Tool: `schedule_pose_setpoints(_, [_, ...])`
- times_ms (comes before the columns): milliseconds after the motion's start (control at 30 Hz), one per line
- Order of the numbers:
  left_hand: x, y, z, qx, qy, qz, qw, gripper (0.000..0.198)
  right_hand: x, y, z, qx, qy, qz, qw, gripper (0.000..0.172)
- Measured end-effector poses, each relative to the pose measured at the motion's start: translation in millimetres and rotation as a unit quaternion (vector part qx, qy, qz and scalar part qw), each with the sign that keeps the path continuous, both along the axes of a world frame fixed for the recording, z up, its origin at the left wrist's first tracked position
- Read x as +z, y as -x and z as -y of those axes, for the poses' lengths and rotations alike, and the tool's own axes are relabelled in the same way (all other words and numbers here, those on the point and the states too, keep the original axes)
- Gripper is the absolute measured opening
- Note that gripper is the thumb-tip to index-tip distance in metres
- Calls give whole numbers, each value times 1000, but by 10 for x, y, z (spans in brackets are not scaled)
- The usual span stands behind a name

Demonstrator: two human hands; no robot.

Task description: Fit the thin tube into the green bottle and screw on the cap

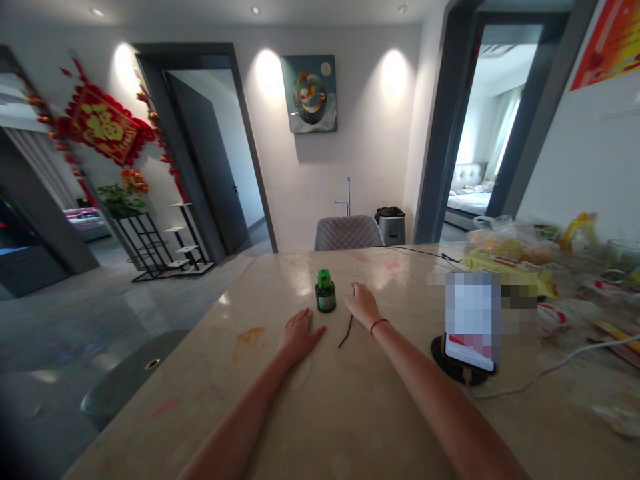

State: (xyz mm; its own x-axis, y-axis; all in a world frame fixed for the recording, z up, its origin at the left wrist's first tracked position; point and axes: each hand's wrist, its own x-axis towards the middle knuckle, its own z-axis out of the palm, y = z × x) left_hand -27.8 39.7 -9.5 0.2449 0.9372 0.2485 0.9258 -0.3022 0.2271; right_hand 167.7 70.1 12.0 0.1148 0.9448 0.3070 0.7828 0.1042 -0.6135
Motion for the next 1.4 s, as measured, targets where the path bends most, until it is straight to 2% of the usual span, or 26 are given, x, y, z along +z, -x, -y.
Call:
schedule_pose_setpoints(33, [5,-2,3,0,0,3,1000,63,-12,-51,61,-18,20,52,998,36])
schedule_pose_setpoints(100, [22,-7,12,0,4,9,1000,63,-54,-123,154,-9,55,131,990,30])
schedule_pose_setpoints(233, [61,-14,38,0,9,25,1000,61,-158,-116,149,41,54,180,981,20])
schedule_pose_setpoints(400, [41,-16,42,-5,6,62,998,55,-171,34,-30,38,40,143,988,22])
schedule_pose_setpoints(500, [53,-15,11,13,-16,159,987,41,-84,74,-40,59,9,71,996,11])
schedule_pose_setpoints(533, [78,-9,-2,32,-20,212,977,35,-40,68,-18,69,-14,24,997,13])
schedule_pose_setpoints(600, [159,19,-21,63,9,340,938,35,56,25,54,116,-25,-119,986,31])
schedule_pose_setpoints(633, [211,42,-21,54,58,407,910,44,98,-8,101,146,-14,-188,971,42])
schedule_pose_setpoints(667, [263,70,-14,12,140,472,870,52,130,-44,152,183,13,-251,950,52])
schedule_pose_setpoints(733, [347,131,24,-118,309,571,751,62,145,-112,258,265,109,-361,887,61])
schedule_pose_setpoints(800, [384,178,80,-189,419,600,655,66,87,-158,359,322,223,-445,805,63])
schedule_pose_setpoints(867, [376,194,128,-214,499,584,604,67,-16,-174,438,338,322,-515,719,64])
schedule_pose_setpoints(900, [363,190,141,-214,522,574,594,67,-68,-174,463,330,347,-532,698,65])
schedule_pose_setpoints(967, [338,160,140,-197,522,573,601,67,-142,-164,471,310,364,-548,686,65])
schedule_pose_setpoints(1033, [321,116,109,-159,432,615,641,67,-149,-145,414,280,336,-546,714,64])
schedule_pose_setpoints(1067, [313,93,88,-132,347,644,668,66,-124,-129,359,251,297,-539,747,63])
schedule_pose_setpoints(1133, [286,53,47,-66,153,663,729,60,-27,-79,209,174,170,-501,830,56])
schedule_pose_setpoints(1167, [262,38,33,-34,72,642,762,52,38,-42,122,129,92,-466,871,48])
schedule_pose_setpoints(1200, [231,26,24,-13,12,605,796,43,110,2,33,113,34,-416,902,37])
schedule_pose_setpoints(1233, [194,18,19,-4,-25,561,827,38,184,53,-51,101,-13,-371,923,29])
schedule_pose_setpoints(1300, [113,11,21,-3,-52,474,879,41,321,163,-186,101,-64,-303,945,40])
schedule_pose_setpoints(1367, [46,9,29,-15,-47,392,919,48,426,270,-256,140,-77,-219,963,51])
schedule_pose_setpoints(1400, [24,9,33,-21,-42,359,932,50,464,318,-264,163,-80,-168,969,51])
